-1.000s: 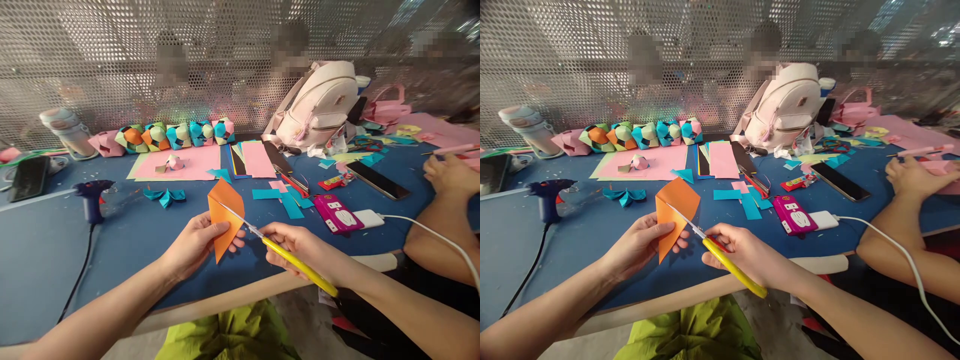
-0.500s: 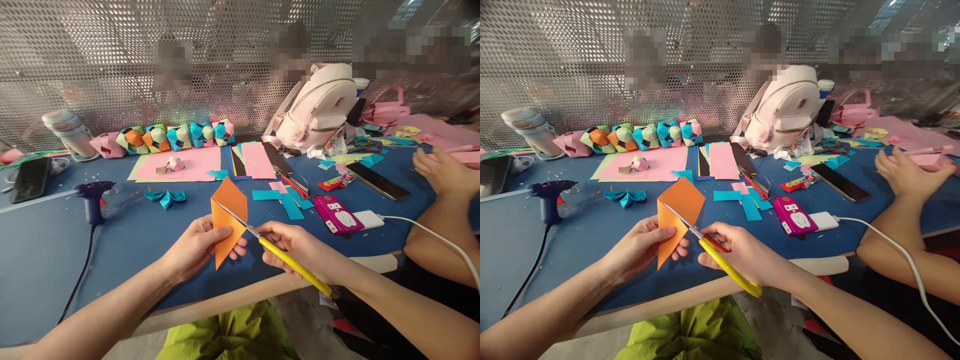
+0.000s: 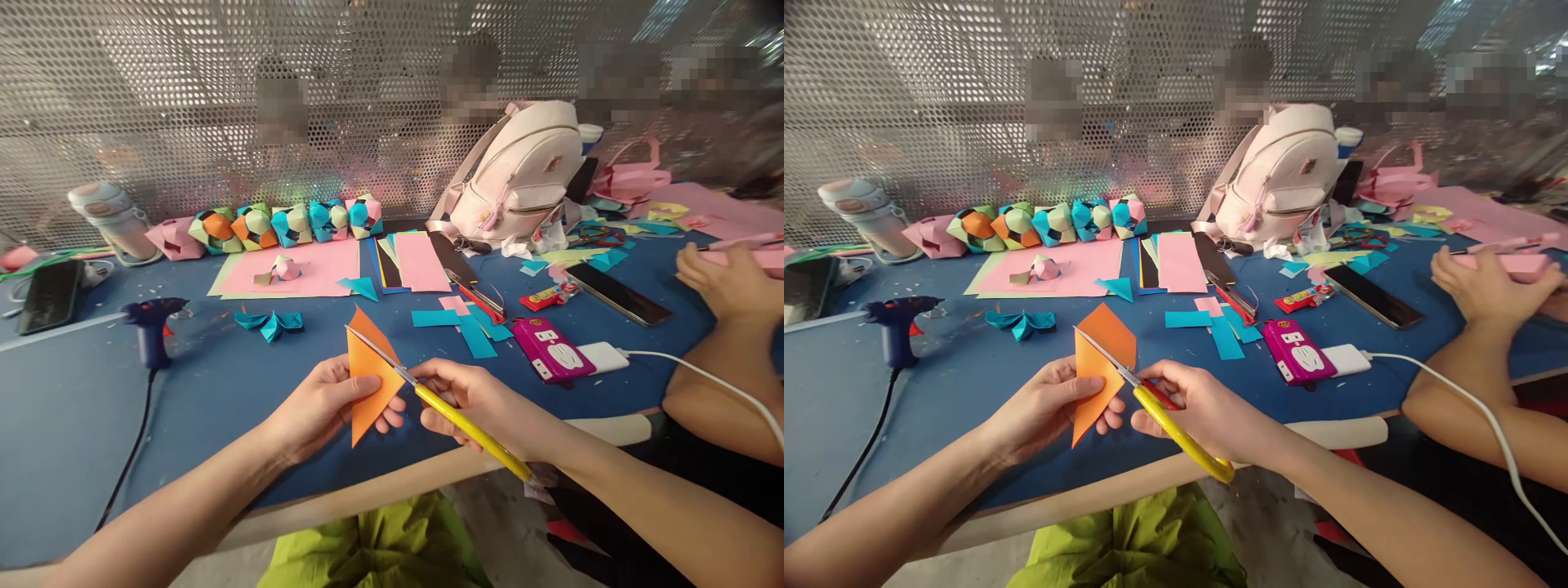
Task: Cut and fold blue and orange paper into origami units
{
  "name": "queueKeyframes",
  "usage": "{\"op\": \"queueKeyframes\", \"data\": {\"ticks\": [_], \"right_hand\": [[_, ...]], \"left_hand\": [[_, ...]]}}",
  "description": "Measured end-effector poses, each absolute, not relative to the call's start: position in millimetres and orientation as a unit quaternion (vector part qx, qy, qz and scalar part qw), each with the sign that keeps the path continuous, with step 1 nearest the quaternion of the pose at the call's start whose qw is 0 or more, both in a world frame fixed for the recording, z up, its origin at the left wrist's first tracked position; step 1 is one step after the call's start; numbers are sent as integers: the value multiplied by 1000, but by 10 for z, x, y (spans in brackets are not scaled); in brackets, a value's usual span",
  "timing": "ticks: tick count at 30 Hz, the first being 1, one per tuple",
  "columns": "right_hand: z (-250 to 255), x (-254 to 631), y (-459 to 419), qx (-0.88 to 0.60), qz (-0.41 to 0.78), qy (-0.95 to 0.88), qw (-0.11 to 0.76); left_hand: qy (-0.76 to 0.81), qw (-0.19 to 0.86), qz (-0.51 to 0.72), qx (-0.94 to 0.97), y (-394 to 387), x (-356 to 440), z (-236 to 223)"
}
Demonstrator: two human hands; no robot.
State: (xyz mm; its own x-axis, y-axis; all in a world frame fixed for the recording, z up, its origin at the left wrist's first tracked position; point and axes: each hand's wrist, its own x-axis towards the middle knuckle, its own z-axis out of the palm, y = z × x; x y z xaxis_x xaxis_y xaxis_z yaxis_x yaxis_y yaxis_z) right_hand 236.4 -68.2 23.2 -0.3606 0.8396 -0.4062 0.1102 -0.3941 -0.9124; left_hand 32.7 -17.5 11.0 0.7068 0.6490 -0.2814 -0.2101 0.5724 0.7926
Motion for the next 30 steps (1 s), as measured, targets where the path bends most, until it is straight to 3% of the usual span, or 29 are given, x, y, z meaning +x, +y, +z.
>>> {"op": "queueKeyframes", "data": {"ticks": [23,30], "right_hand": [[145,2435,-653,-529,630,-484,299],[211,2441,-589,-521,554,-638,121]], "left_hand": [[287,827,251,414,-102,261,146],[379,663,502,407,293,79,263]]}}
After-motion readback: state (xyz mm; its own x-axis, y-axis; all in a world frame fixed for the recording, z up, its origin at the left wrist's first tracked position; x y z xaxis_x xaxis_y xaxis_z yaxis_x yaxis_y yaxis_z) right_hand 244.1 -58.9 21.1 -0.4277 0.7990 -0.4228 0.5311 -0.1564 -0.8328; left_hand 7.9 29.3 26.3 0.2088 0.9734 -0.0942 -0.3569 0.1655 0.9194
